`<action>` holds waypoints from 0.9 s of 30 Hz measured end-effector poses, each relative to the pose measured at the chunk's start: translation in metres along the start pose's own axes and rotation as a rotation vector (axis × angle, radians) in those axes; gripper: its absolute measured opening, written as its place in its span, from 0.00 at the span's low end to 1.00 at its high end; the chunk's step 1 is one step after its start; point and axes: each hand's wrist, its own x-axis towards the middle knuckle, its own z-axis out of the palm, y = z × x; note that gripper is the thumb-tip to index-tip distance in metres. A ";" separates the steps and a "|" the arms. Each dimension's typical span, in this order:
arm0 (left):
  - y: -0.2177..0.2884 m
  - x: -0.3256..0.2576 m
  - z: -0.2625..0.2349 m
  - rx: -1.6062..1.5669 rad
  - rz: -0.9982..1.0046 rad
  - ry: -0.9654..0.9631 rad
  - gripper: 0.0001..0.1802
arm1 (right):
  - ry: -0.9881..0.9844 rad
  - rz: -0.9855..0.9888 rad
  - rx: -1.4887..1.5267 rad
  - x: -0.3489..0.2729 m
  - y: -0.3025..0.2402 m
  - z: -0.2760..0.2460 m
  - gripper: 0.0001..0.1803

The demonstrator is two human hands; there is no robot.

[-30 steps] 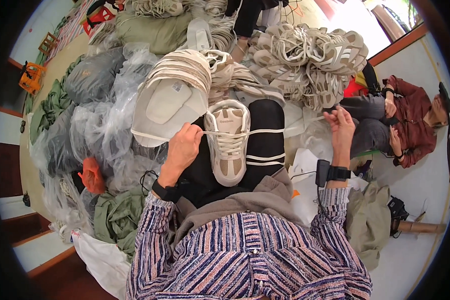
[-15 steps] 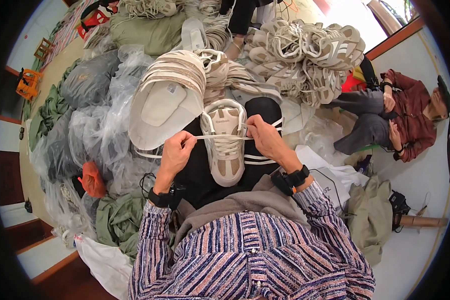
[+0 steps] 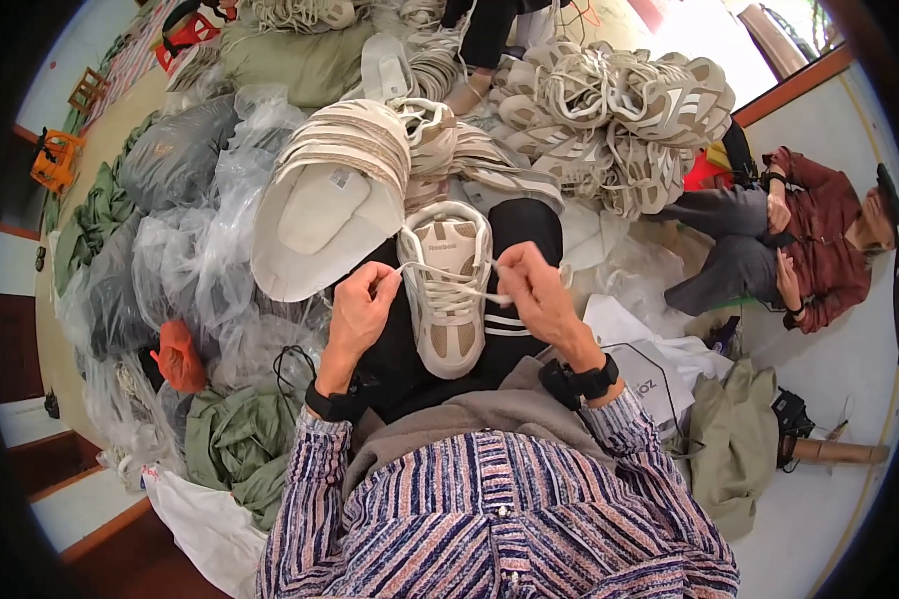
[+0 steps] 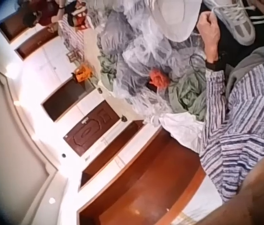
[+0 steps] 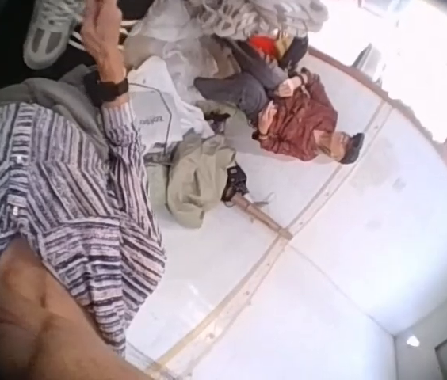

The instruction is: Lacing and tying the laces of athletic shoes in a workshop environment.

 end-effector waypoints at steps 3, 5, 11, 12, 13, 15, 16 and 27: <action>0.004 -0.001 -0.004 -0.069 -0.048 -0.062 0.10 | -0.144 -0.078 -0.009 -0.005 0.000 -0.001 0.05; 0.006 -0.001 -0.012 -0.115 -0.078 -0.096 0.10 | -0.151 0.032 0.036 -0.007 0.001 -0.005 0.05; 0.008 -0.001 -0.020 -0.097 -0.053 -0.091 0.09 | -0.131 0.180 0.173 -0.015 -0.007 -0.012 0.06; 0.009 -0.001 -0.018 -0.107 -0.060 -0.090 0.09 | -0.127 0.184 0.187 -0.016 -0.008 -0.011 0.06; 0.009 -0.002 -0.016 -0.117 -0.068 -0.090 0.10 | -0.123 0.187 0.202 -0.016 -0.009 -0.010 0.06; 0.008 -0.002 -0.015 -0.141 -0.085 -0.092 0.10 | -0.158 0.200 0.168 -0.013 -0.012 -0.011 0.06; 0.008 -0.002 -0.015 -0.167 -0.103 -0.087 0.11 | -0.199 0.209 0.131 -0.012 -0.013 -0.012 0.05; 0.003 -0.004 -0.015 -0.206 -0.147 -0.060 0.12 | -0.407 0.103 -0.111 -0.018 0.003 -0.005 0.08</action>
